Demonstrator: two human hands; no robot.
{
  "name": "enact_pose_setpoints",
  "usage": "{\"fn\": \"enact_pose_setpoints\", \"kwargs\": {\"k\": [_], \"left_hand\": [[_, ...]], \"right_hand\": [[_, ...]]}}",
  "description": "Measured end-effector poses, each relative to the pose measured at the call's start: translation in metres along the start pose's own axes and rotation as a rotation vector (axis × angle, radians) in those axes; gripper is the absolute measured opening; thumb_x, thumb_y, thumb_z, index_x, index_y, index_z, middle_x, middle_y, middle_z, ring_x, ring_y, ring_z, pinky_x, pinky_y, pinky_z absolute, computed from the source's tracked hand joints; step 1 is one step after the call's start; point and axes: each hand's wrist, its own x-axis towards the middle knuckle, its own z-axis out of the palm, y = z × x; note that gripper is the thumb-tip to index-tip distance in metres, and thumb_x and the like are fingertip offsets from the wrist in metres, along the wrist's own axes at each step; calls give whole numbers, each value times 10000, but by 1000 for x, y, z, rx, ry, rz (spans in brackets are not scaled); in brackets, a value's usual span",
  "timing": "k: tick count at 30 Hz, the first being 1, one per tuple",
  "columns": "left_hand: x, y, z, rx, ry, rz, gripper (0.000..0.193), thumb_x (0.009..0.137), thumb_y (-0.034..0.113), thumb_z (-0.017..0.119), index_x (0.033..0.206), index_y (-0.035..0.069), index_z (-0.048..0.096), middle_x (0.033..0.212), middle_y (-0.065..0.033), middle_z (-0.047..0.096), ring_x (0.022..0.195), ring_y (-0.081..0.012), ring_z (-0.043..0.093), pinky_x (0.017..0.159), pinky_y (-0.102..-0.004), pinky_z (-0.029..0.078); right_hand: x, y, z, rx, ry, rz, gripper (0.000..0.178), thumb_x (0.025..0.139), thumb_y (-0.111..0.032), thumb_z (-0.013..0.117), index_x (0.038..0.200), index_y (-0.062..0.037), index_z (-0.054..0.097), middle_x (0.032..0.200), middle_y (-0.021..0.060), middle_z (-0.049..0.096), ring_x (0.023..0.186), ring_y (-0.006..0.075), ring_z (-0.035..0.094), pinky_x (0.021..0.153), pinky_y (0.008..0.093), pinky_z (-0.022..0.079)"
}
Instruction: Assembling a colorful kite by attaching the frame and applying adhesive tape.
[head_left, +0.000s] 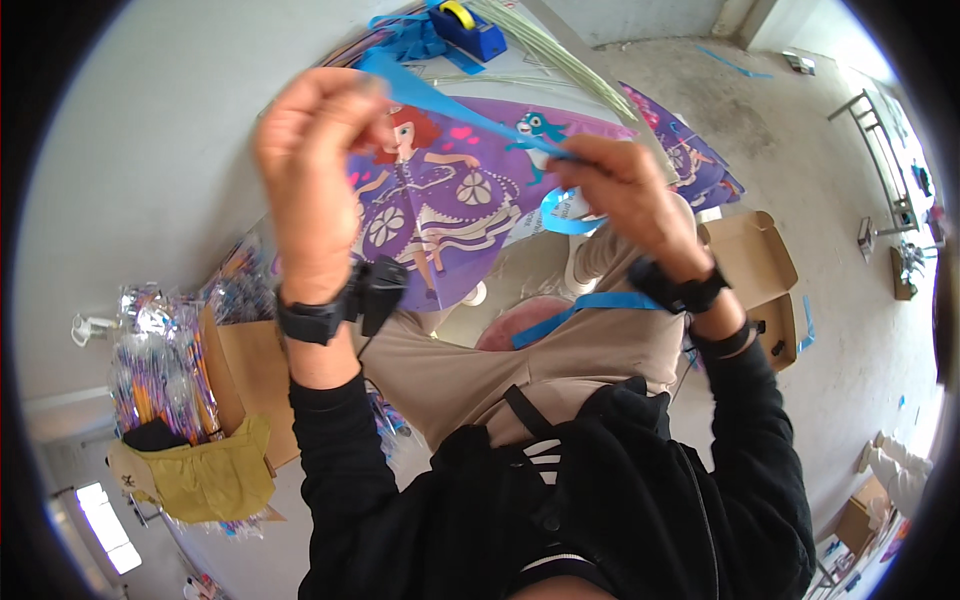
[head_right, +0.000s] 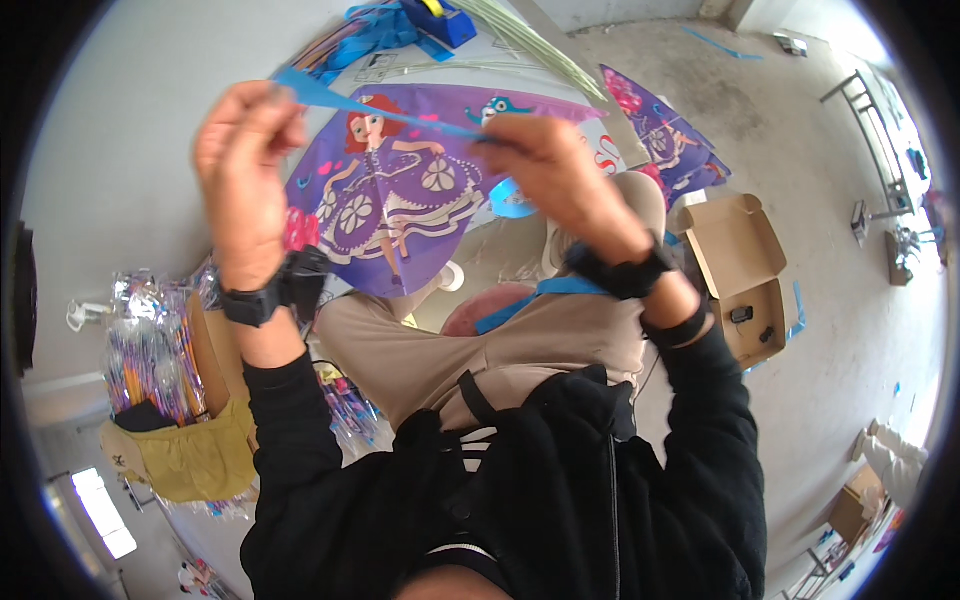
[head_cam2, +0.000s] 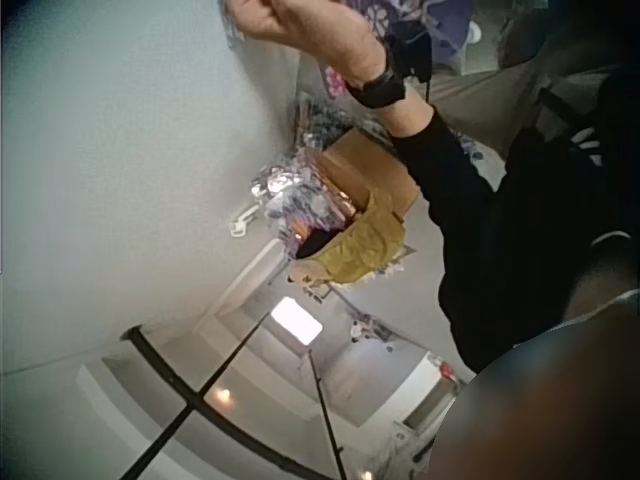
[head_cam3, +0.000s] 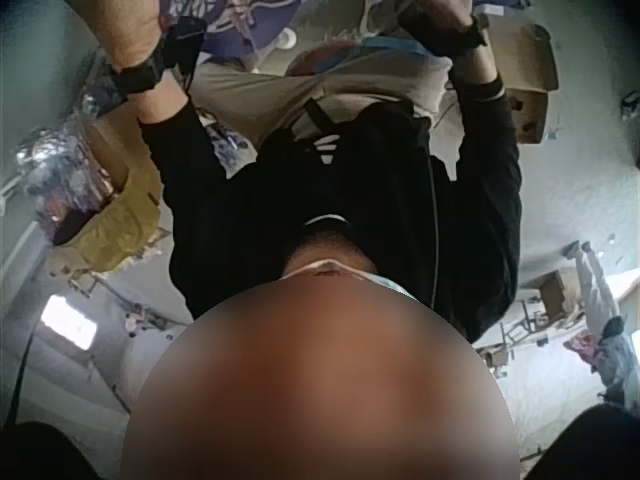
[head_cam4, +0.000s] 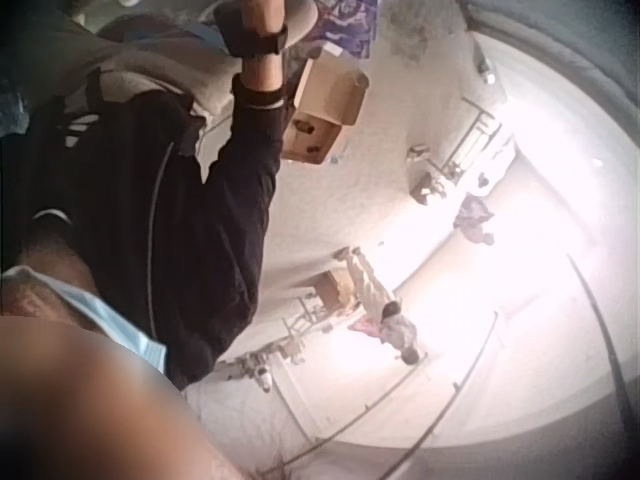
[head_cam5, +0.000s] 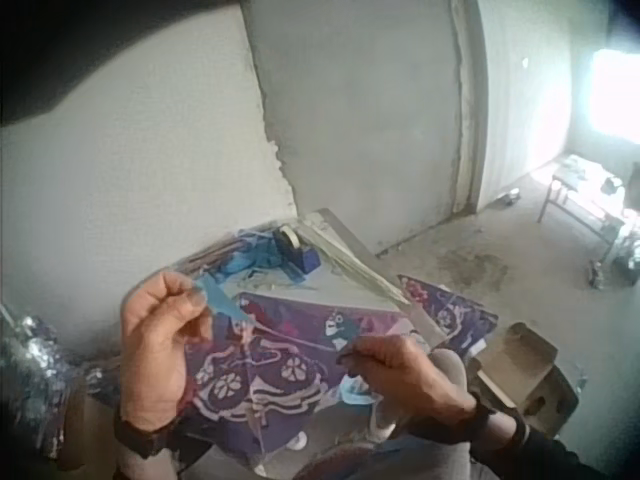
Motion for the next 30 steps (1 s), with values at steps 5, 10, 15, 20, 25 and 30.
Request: {"fn": "enact_pose_setpoints", "kwargs": {"k": [5,10,15,20,25,30], "left_hand": [[35,-17,-18,-103,139,-91,78,904,103,703,921,27,696,794,-59,698,648,-98,620,605,-222,483],[28,-106,25,-170,98,-352,57,881,102,707,896,55,677,777,-62,703,614,-108,649,556,-218,490],[7,-181,104,-215,-132,-562,61,897,108,717,889,65,675,746,-50,707,597,-103,667,532,-202,480],[6,-206,159,-271,-232,-656,64,887,84,723,866,50,673,737,-59,713,584,-105,677,517,-209,455],[17,-218,178,-245,-240,-698,72,896,108,725,886,60,673,781,-62,726,596,-98,670,532,-204,466],[17,-255,185,-161,-189,-758,67,907,110,707,935,53,685,822,-69,735,643,-104,679,578,-223,480]], "right_hand": [[-73,72,-150,-339,156,331,185,977,-137,604,1062,-5,702,787,38,660,682,90,541,599,265,453],[-216,155,-249,-527,124,814,157,838,-93,687,979,-31,719,762,54,672,641,201,638,597,342,528],[-271,156,-238,-1494,-89,870,296,792,-153,736,1055,-23,695,876,141,670,873,271,685,779,385,545],[-130,124,-165,20,354,293,384,923,-161,704,1235,51,634,1186,77,690,1090,158,632,957,306,500],[-11,144,-85,302,285,401,340,936,-184,701,1180,49,658,1050,92,707,957,142,661,885,283,508],[10,193,-81,211,352,559,166,906,-134,705,936,29,715,785,36,693,693,83,618,657,245,481]]}}
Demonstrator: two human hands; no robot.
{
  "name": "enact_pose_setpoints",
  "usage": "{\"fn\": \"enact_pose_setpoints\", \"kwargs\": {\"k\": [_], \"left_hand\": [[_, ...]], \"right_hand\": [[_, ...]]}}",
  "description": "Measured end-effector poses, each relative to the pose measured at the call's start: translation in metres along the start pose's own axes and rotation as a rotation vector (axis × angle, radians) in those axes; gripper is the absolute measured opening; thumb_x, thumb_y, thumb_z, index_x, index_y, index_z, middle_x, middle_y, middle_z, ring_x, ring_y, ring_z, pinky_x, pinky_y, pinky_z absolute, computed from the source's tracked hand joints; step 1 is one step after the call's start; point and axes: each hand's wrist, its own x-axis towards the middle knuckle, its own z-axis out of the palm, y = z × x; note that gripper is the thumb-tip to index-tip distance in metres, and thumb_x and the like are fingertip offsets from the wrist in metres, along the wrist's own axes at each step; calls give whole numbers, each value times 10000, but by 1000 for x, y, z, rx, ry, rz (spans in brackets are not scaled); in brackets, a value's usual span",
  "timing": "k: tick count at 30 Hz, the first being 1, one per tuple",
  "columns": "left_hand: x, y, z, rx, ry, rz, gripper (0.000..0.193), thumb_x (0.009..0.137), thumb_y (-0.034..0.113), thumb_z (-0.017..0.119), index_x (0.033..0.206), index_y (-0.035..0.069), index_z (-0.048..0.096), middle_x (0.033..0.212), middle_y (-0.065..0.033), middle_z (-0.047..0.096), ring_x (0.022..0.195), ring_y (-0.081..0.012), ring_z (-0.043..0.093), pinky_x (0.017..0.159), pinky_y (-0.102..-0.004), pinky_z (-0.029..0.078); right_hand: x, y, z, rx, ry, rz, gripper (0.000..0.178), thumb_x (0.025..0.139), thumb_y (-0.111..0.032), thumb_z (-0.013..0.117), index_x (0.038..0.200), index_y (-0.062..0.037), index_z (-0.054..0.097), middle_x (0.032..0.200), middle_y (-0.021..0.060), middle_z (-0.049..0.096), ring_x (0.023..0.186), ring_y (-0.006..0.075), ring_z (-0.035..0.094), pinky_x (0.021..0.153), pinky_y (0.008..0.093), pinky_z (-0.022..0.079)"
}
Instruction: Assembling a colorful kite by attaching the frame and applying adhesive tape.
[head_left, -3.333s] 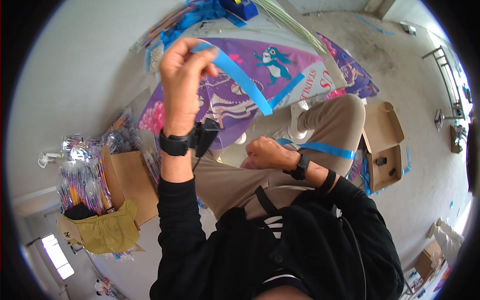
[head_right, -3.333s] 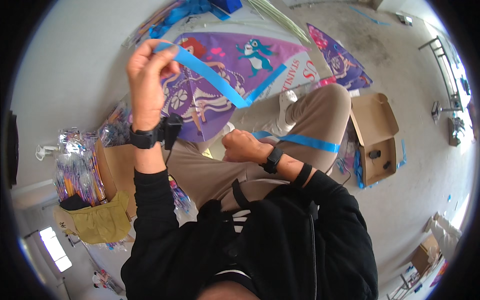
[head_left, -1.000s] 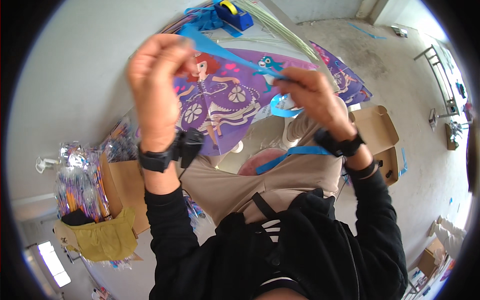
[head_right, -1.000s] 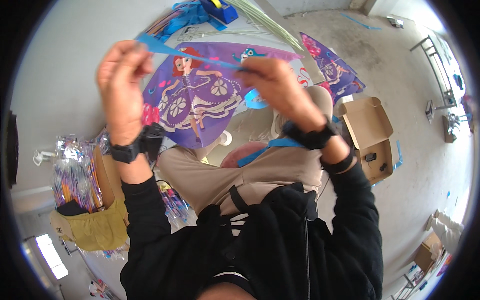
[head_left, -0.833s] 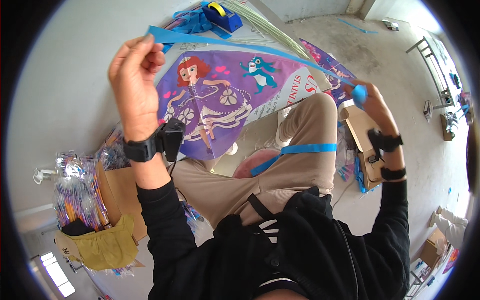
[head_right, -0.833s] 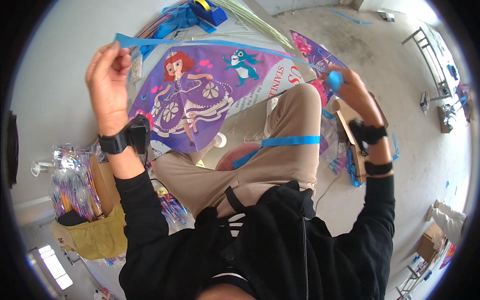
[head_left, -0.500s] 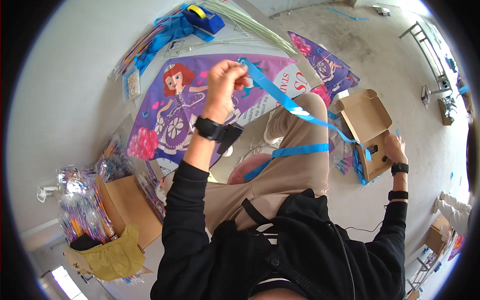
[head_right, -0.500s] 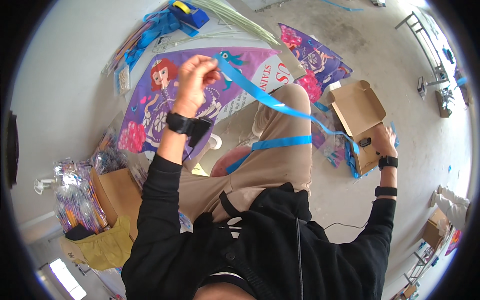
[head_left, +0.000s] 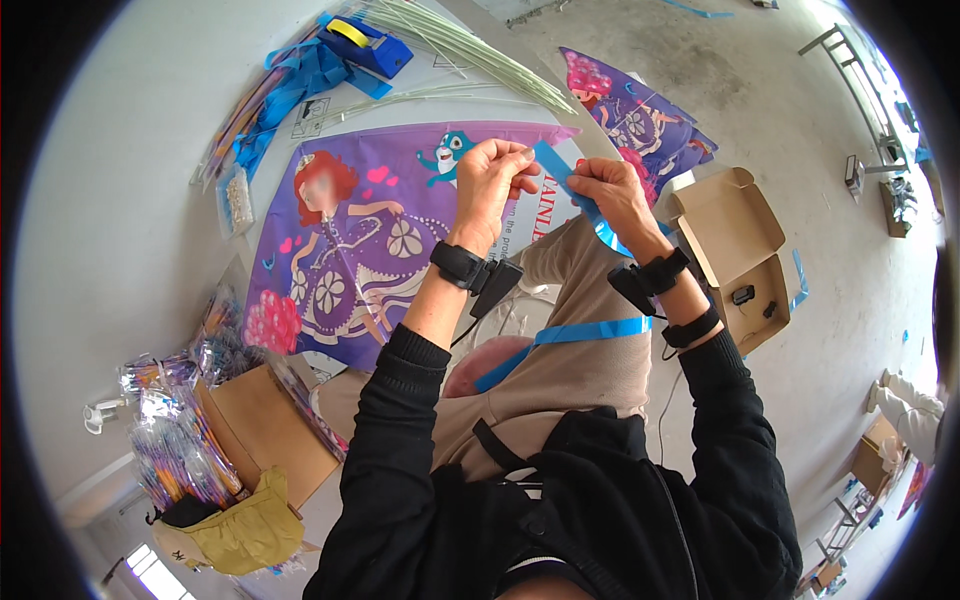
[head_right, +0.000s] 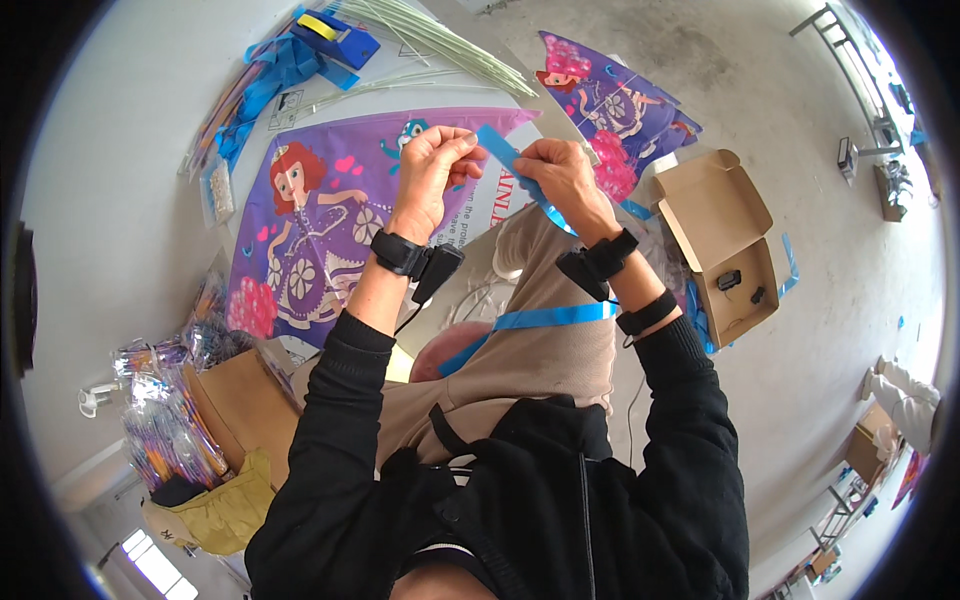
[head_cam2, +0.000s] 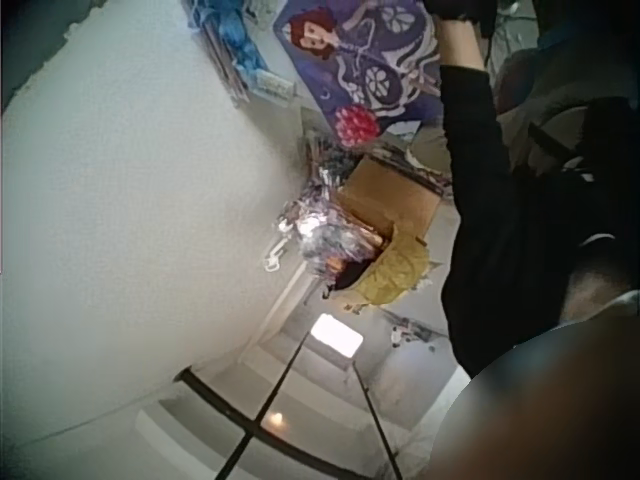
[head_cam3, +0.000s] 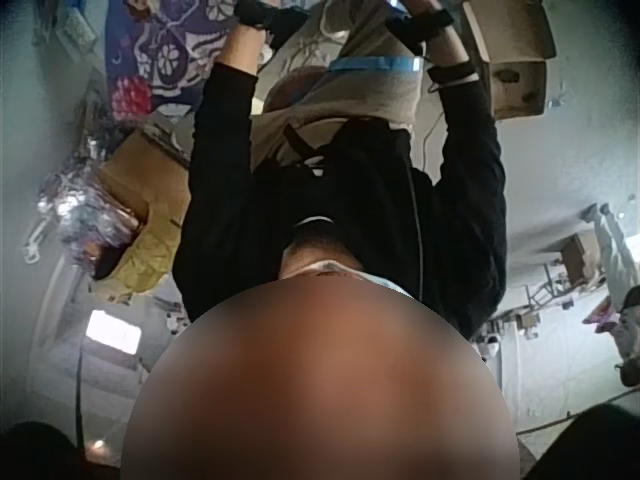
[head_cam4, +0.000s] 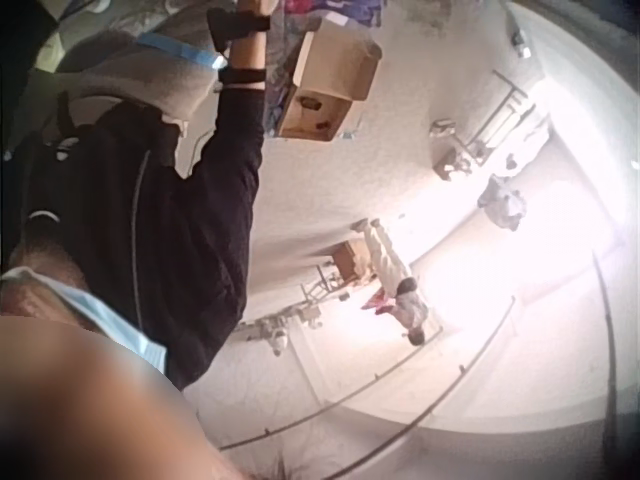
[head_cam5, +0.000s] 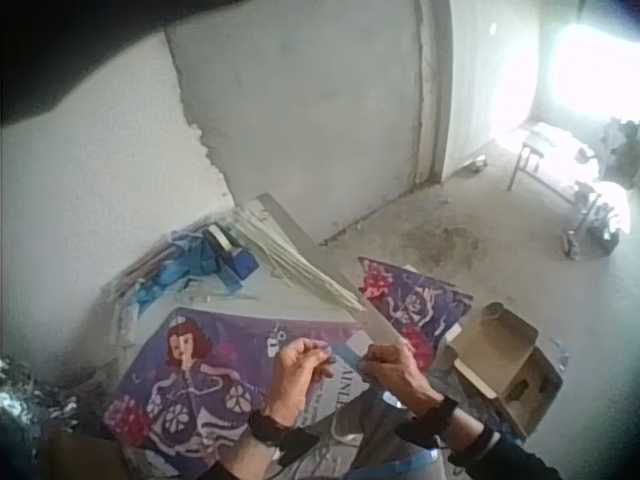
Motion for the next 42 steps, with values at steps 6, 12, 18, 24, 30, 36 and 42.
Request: {"fn": "enact_pose_setpoints", "kwargs": {"k": [6,12,18,24,30,36,42], "left_hand": [[12,-51,-11,713,144,284,173,890,70,683,1046,-4,679,901,-87,743,750,-198,706,670,-311,538],[13,-70,3,969,21,610,271,821,-58,645,1084,-2,679,1152,-146,684,1114,-346,610,975,-438,486],[20,-72,7,921,8,568,275,839,-46,643,1112,-20,672,1156,-142,686,1027,-309,655,915,-393,518],[28,-45,0,-63,-75,-109,326,939,35,606,1263,5,626,1116,-90,696,961,-172,677,826,-297,532],[23,-19,0,-266,-299,-96,402,941,-10,520,1335,37,584,1086,-88,713,945,-138,673,843,-290,541],[20,-6,-1,-50,-181,-91,153,872,21,689,1024,30,700,896,-50,707,782,-93,640,753,-232,526],[6,13,7,35,-71,-119,56,801,60,729,841,38,697,719,-19,670,618,-62,570,612,-207,461]], "right_hand": [[42,39,-12,-207,163,170,142,865,-117,722,870,24,728,712,41,682,608,77,584,563,255,461],[56,46,-9,-187,124,273,159,836,-130,729,852,27,750,676,100,697,560,142,660,522,293,511],[59,36,-12,-76,58,341,193,888,-146,727,882,47,715,714,70,673,543,117,609,515,246,497],[27,17,-15,450,-200,303,180,953,-149,680,902,23,670,717,32,621,545,74,556,545,210,462],[8,10,-8,558,-336,363,187,973,-153,653,856,-9,631,715,18,595,508,37,448,569,235,443],[-1,17,-14,778,-486,410,188,1014,-163,576,975,15,621,694,9,564,488,20,365,546,227,395],[-22,33,-6,1348,-757,512,304,1051,-233,490,1107,46,596,654,-15,493,499,12,353,538,231,385]]}}
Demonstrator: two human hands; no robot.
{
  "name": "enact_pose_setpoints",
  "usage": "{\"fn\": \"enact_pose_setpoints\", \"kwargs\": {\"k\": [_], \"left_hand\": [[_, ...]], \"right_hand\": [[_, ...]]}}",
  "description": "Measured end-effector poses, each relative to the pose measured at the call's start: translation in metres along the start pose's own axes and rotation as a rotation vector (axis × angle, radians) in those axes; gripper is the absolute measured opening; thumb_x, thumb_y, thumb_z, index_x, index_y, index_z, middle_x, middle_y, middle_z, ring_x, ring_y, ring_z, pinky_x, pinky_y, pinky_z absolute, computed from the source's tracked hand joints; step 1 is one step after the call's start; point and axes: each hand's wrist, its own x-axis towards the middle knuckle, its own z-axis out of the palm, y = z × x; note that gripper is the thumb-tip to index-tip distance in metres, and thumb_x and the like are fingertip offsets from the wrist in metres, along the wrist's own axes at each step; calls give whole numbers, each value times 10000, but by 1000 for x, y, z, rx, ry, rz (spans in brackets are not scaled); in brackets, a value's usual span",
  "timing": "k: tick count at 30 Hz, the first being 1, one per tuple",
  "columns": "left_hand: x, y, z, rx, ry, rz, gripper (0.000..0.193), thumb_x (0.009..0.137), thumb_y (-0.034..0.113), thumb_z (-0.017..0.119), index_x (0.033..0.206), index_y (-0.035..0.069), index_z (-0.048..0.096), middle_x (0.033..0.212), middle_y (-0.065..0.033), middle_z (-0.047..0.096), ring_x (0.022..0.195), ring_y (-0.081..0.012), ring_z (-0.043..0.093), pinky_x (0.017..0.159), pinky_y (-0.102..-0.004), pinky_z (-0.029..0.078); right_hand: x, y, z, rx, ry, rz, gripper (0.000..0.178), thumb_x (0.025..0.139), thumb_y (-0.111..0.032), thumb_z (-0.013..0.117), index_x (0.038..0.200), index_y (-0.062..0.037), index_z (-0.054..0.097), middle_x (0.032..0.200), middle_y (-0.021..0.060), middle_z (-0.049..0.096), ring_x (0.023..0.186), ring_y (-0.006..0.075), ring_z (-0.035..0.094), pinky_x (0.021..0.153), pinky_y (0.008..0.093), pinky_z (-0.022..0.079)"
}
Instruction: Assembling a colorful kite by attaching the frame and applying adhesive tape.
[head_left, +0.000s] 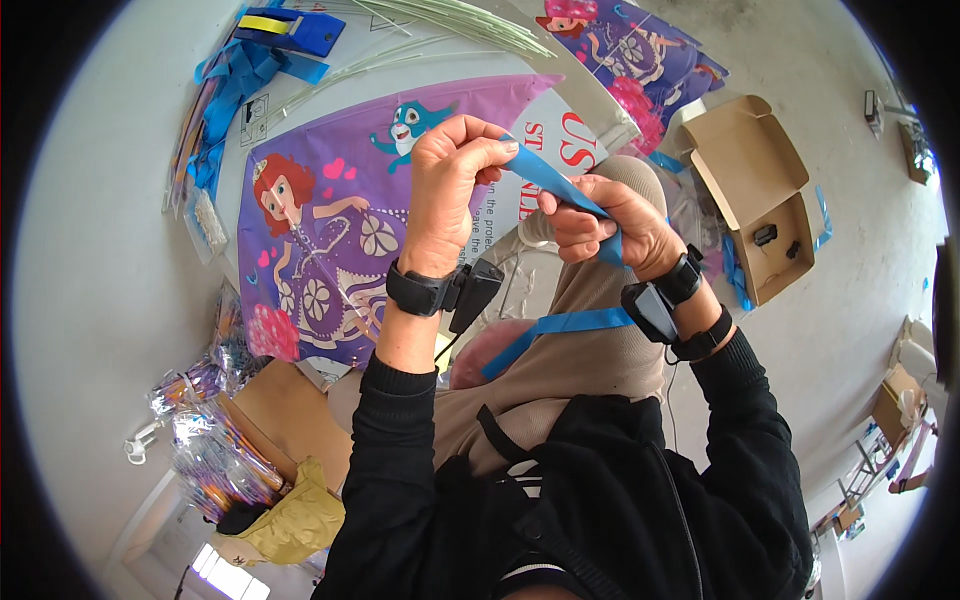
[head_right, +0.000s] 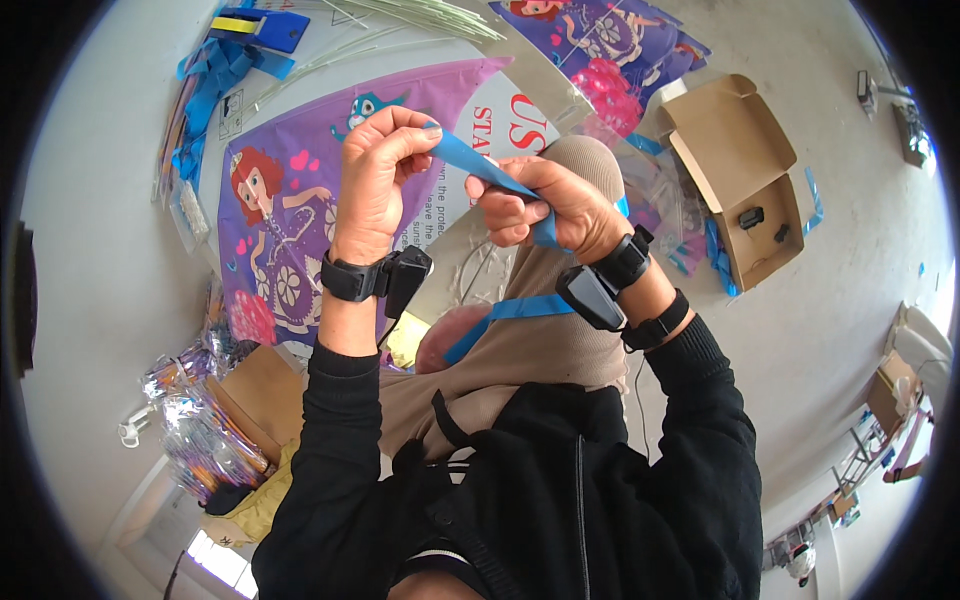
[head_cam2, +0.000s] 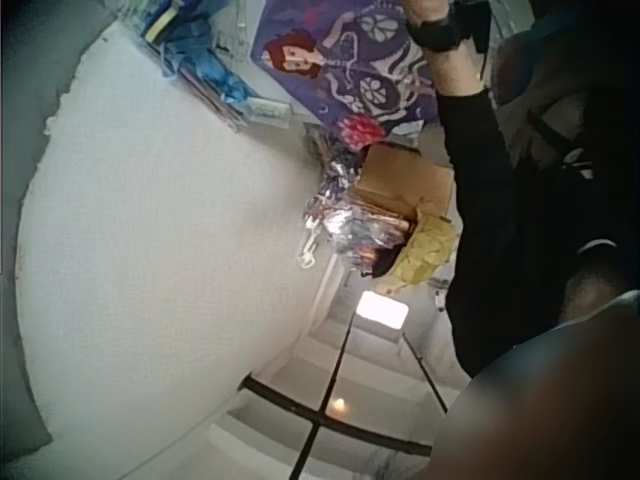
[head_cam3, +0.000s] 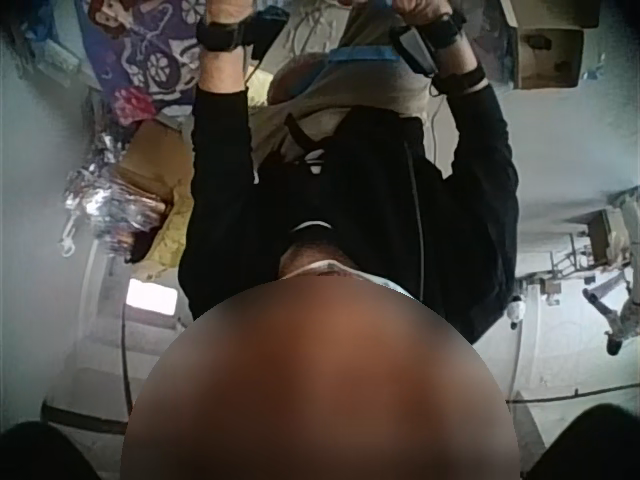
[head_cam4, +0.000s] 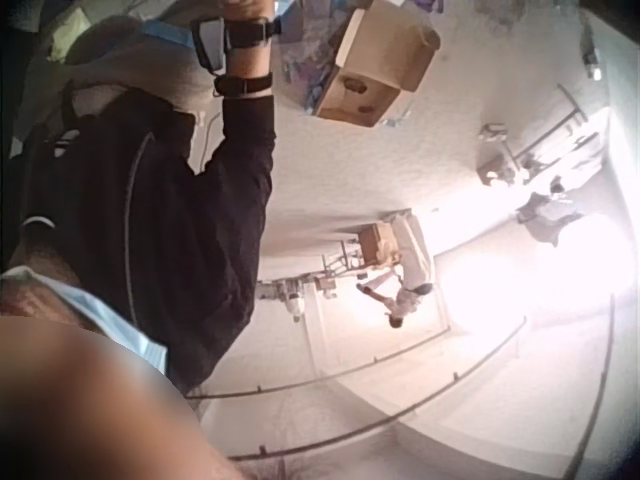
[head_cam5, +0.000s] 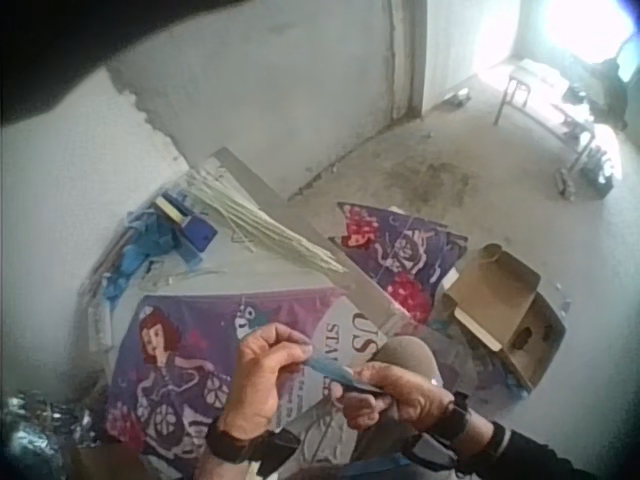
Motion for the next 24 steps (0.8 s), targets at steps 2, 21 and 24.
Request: {"fn": "enact_pose_setpoints", "kwargs": {"k": [2,21,24], "left_hand": [[-3,5,2,47,5,0,66,801,69,735,843,35,696,731,-24,674,618,-65,567,606,-210,454],[19,-60,0,999,97,676,276,848,-31,622,1115,-4,686,1188,-151,683,1128,-333,629,975,-419,503],[26,-69,12,1091,47,749,305,857,-40,601,1154,-29,668,1230,-172,661,1176,-344,602,1019,-435,472]], "right_hand": [[1,12,-3,128,-48,17,322,1053,-246,478,1120,48,590,637,-25,467,497,15,351,536,234,386],[52,-55,-28,-1530,1191,-507,190,905,-156,699,889,31,722,639,76,665,479,112,604,467,285,483],[56,-54,-30,-1489,1222,-449,202,913,-170,700,886,28,726,631,69,670,472,121,636,450,271,486]]}}
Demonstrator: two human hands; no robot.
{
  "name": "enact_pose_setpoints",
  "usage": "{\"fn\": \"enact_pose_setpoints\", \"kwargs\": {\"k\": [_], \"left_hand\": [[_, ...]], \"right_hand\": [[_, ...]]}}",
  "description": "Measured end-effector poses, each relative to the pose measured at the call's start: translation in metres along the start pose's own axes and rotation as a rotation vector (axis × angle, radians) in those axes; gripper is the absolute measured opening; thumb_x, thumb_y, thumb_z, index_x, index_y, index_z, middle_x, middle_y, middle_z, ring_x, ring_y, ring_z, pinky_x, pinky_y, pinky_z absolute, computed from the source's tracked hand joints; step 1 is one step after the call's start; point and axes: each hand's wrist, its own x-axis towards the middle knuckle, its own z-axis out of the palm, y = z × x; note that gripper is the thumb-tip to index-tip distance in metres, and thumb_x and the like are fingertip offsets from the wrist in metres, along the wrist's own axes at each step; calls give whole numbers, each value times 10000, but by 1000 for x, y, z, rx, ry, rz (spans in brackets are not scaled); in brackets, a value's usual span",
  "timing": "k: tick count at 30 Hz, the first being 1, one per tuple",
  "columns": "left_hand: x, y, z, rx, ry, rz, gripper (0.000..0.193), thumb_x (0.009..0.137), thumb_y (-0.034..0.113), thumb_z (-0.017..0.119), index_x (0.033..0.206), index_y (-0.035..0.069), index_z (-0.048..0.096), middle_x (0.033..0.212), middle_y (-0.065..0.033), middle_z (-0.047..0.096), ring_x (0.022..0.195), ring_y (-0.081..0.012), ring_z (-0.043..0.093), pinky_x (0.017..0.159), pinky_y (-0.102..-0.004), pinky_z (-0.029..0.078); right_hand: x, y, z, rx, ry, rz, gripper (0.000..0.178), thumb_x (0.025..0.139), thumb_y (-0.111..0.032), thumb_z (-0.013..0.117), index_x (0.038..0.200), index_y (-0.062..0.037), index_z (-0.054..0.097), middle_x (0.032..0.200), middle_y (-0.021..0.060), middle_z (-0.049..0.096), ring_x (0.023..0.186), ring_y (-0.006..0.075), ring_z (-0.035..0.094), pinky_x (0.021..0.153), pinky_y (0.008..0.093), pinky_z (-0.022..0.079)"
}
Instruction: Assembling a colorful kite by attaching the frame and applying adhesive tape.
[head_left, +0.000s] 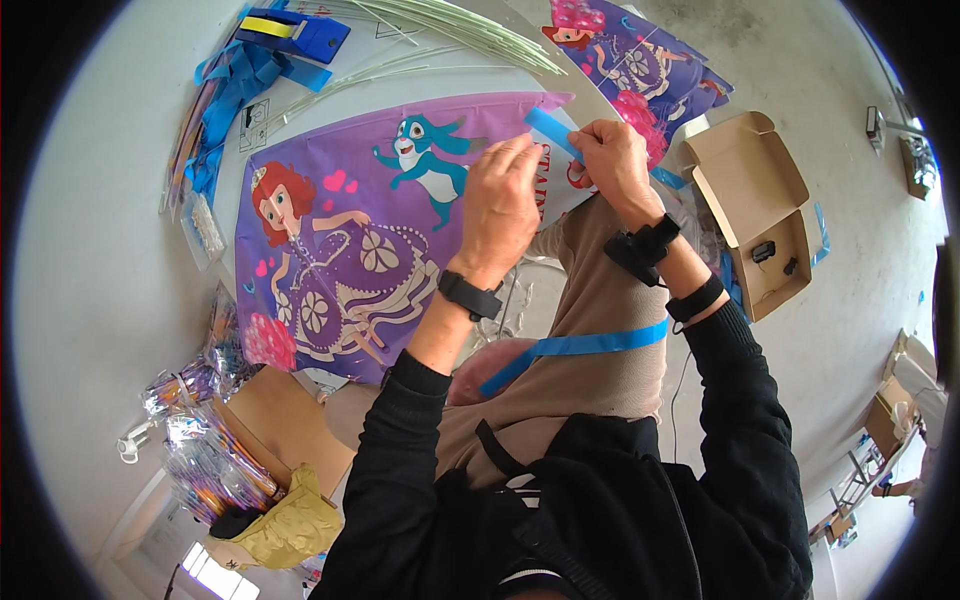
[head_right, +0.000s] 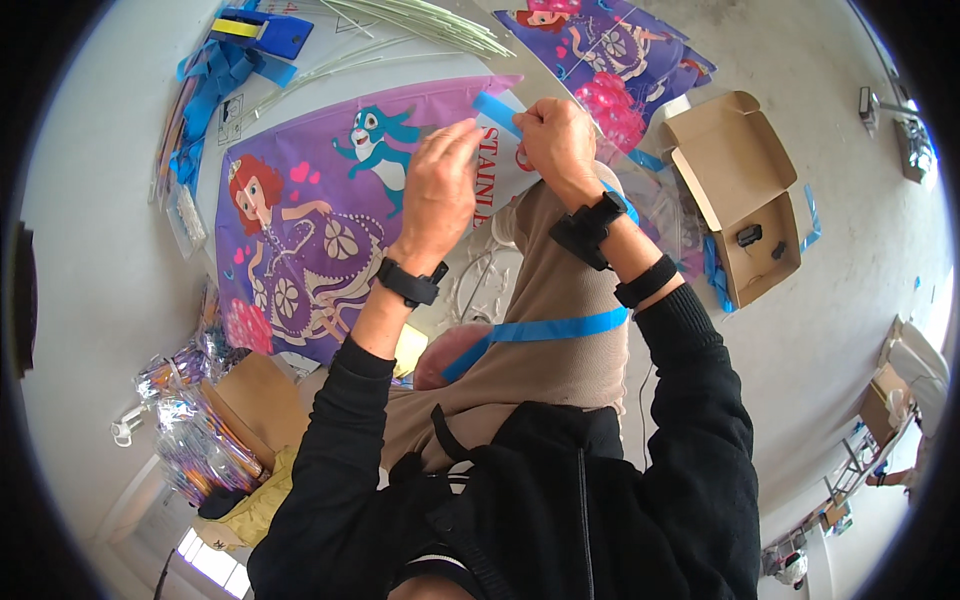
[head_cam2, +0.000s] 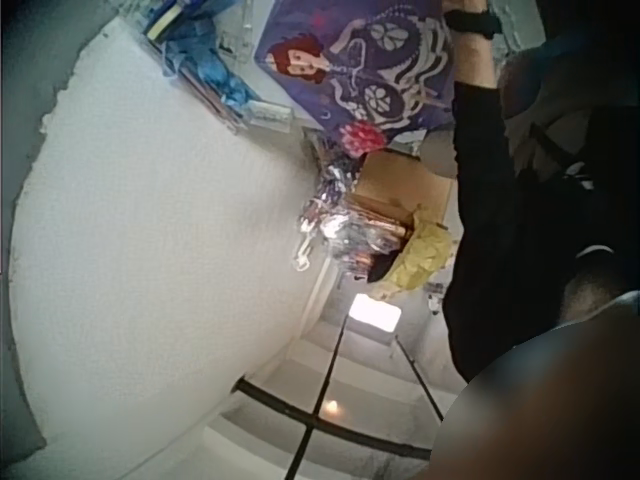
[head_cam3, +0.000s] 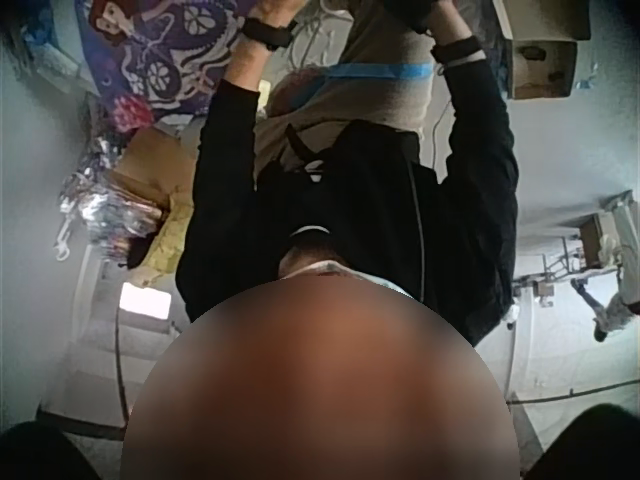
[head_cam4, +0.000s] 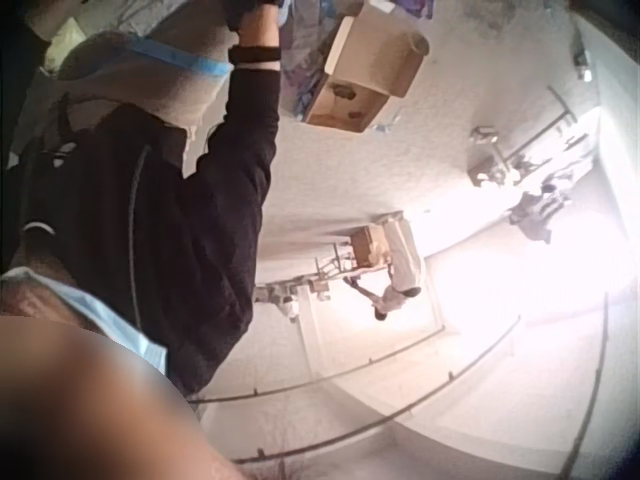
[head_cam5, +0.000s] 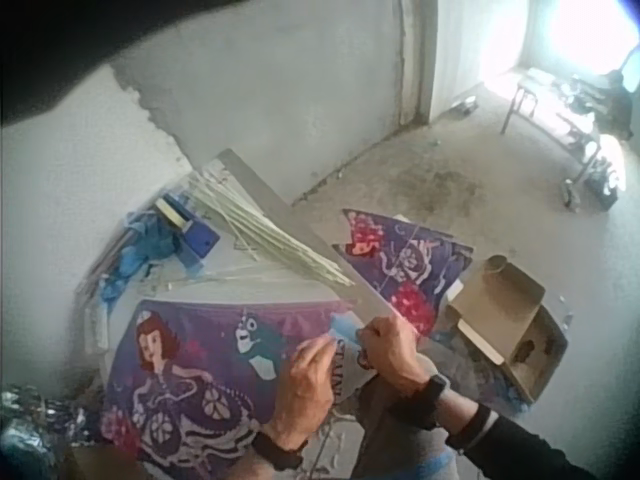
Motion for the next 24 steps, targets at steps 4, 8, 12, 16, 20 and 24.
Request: {"fn": "enact_pose_setpoints", "kwargs": {"k": [4,8,12,16,20,24], "left_hand": [[4,-1,15,75,2,80,326,858,-50,582,1176,-58,653,1259,-195,644,1202,-358,588,1044,-455,452],[8,-1,28,126,12,88,397,826,-71,577,1219,-57,630,1296,-201,625,1232,-368,569,1075,-463,434],[10,-1,35,165,-4,70,436,816,-75,581,1251,-54,607,1336,-193,599,1268,-360,541,1100,-459,413],[11,0,38,178,-11,62,444,811,-75,586,1253,-52,604,1348,-188,588,1283,-355,528,1112,-458,400],[12,0,40,184,-14,52,439,813,-66,592,1252,-49,603,1350,-185,586,1285,-354,527,1117,-462,395],[12,0,41,203,-5,64,434,819,-51,601,1253,-44,604,1350,-183,586,1288,-354,524,1119,-468,390]], "right_hand": [[1,-1,1,-1,-2,20,203,915,-177,700,892,23,728,636,71,683,488,136,668,452,270,493],[2,-2,2,-19,-10,34,215,917,-192,696,892,18,735,632,76,690,493,143,676,457,271,499],[2,-4,3,-73,-6,35,223,917,-201,692,898,15,742,628,78,693,505,150,687,473,273,514],[1,-6,3,-98,-3,31,219,914,-199,691,906,13,746,630,80,696,520,153,697,486,270,528],[-1,-6,4,-71,27,46,263,903,-260,661,759,-52,733,528,45,651,522,183,651,608,337,515],[-1,-6,4,-56,31,39,257,902,-258,662,772,-51,739,532,48,654,515,179,653,602,331,515]]}}
